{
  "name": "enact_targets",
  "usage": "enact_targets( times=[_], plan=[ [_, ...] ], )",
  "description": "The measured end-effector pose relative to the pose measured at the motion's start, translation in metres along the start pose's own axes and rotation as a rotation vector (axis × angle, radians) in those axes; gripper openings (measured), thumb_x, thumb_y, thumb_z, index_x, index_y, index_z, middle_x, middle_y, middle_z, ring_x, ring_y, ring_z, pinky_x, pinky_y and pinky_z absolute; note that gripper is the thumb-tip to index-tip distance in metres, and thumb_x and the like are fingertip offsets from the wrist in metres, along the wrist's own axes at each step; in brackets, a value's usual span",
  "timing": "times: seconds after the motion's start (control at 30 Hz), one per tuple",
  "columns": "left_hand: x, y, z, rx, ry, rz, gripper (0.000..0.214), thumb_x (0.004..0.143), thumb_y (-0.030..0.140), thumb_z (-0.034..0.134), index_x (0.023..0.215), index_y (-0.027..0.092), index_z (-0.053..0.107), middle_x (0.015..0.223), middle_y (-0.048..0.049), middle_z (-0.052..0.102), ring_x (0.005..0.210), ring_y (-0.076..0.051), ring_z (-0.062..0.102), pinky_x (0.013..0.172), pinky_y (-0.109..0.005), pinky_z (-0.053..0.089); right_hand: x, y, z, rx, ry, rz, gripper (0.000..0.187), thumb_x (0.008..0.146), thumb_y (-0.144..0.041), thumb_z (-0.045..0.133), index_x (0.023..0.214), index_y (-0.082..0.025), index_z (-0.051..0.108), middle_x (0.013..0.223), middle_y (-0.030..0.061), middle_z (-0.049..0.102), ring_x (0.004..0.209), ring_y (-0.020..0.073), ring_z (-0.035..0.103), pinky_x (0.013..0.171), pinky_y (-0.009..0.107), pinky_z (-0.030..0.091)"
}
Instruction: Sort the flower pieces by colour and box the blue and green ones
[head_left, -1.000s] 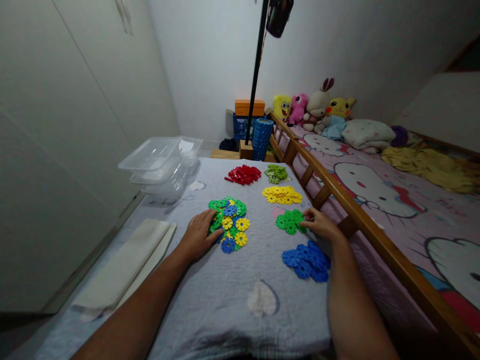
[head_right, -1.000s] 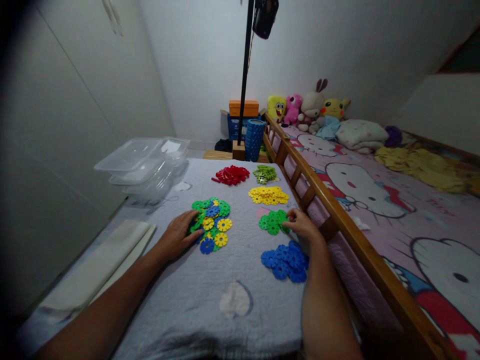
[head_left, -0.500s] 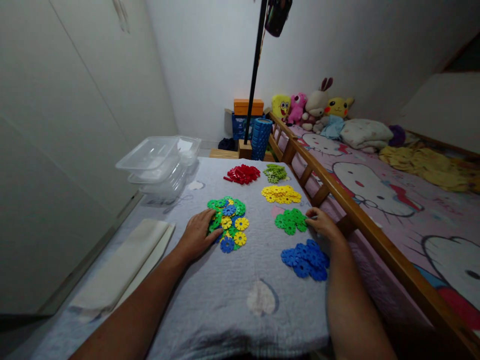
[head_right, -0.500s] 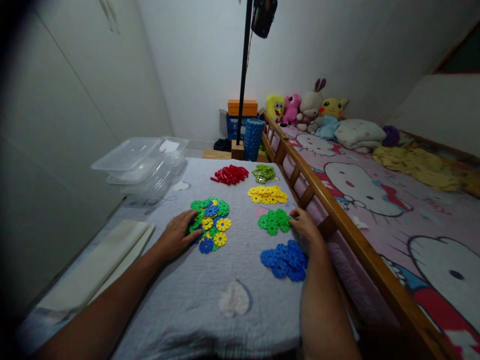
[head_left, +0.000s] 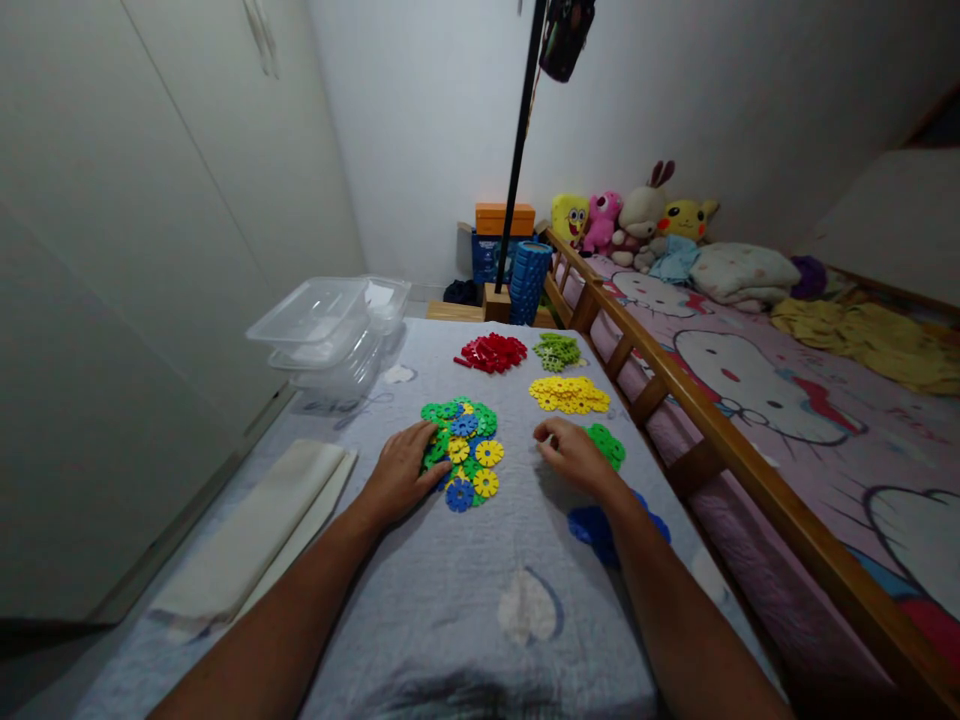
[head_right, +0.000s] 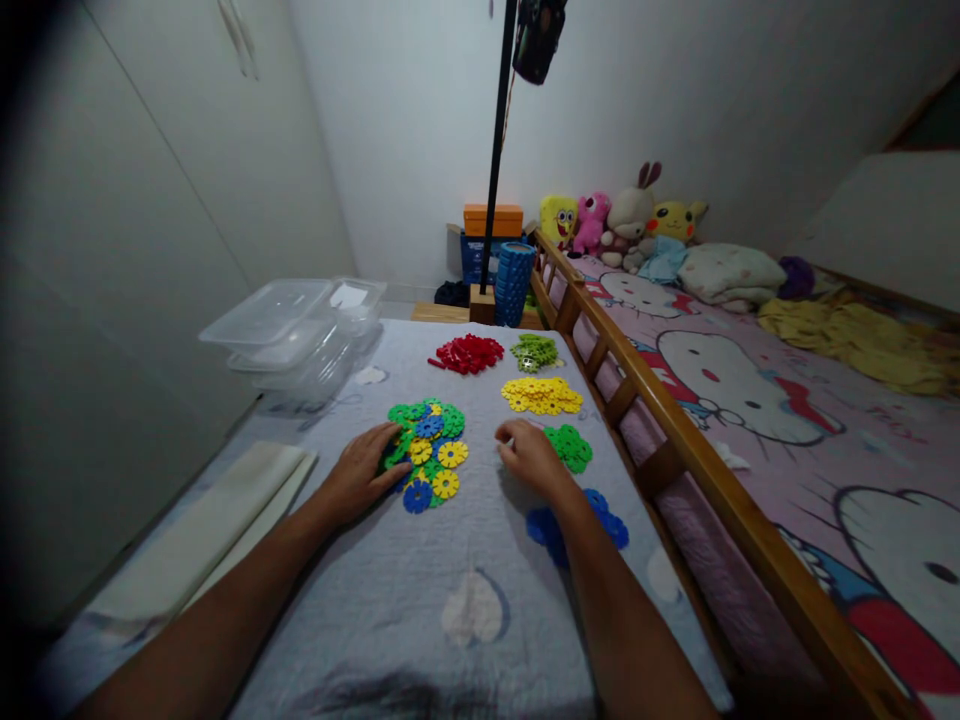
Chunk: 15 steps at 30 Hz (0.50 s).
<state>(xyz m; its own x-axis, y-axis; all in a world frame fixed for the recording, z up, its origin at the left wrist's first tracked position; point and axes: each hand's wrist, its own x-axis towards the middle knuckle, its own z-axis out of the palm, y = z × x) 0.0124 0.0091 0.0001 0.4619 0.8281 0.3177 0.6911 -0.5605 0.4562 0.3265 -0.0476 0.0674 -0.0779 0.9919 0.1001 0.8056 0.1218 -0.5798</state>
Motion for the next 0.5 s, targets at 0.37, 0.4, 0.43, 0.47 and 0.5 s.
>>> enact_targets(
  times=[0.37,0.4,0.43,0.47,0.5],
  plan=[
    [0.0,0.002,-0.001,0.015,-0.003,-0.004,0.06,0.089,0.049,0.059,0.138,0.017,0.049,0.144,-0.0164,0.055,0.133,-0.033,0.052,0.112,-0.052,0.04,0.008,-0.041,0.067,-0.184,-0.04,-0.121,0.03,0.087,-0.013,0.059,0.116,-0.018,0.062,0.115,0.01,0.061,0.111,0.0227,0.052,0.098,0.033,0.041],
    [0.0,0.002,0.0,0.016,0.003,-0.001,0.059,0.089,0.049,0.059,0.138,0.018,0.049,0.144,-0.016,0.055,0.132,-0.032,0.052,0.112,-0.052,0.04,0.008,-0.041,0.067,-0.185,-0.038,-0.113,0.029,0.087,-0.013,0.059,0.116,-0.018,0.063,0.114,0.0095,0.061,0.11,0.0221,0.052,0.098,0.032,0.042],
    [0.0,0.002,0.0,0.017,0.008,0.003,0.059,0.089,0.048,0.059,0.138,0.018,0.05,0.144,-0.0155,0.055,0.132,-0.032,0.052,0.112,-0.052,0.04,0.008,-0.041,0.066,-0.188,-0.039,-0.107,0.028,0.088,-0.013,0.059,0.115,-0.019,0.063,0.113,0.0091,0.061,0.109,0.0215,0.053,0.096,0.031,0.042],
    [0.0,0.002,0.001,0.018,0.012,0.007,0.058,0.088,0.048,0.059,0.138,0.019,0.05,0.144,-0.015,0.056,0.132,-0.032,0.052,0.111,-0.052,0.041,0.007,-0.041,0.065,-0.194,-0.042,-0.104,0.027,0.088,-0.013,0.059,0.114,-0.019,0.064,0.111,0.0088,0.061,0.108,0.021,0.053,0.095,0.03,0.042],
    [0.0,0.001,0.001,0.019,0.015,0.011,0.058,0.088,0.048,0.059,0.138,0.019,0.05,0.143,-0.0147,0.056,0.132,-0.032,0.053,0.111,-0.052,0.041,0.007,-0.042,0.063,-0.204,-0.045,-0.106,0.024,0.089,-0.013,0.059,0.112,-0.018,0.065,0.11,0.0085,0.061,0.106,0.0206,0.053,0.093,0.03,0.042]
  ],
)
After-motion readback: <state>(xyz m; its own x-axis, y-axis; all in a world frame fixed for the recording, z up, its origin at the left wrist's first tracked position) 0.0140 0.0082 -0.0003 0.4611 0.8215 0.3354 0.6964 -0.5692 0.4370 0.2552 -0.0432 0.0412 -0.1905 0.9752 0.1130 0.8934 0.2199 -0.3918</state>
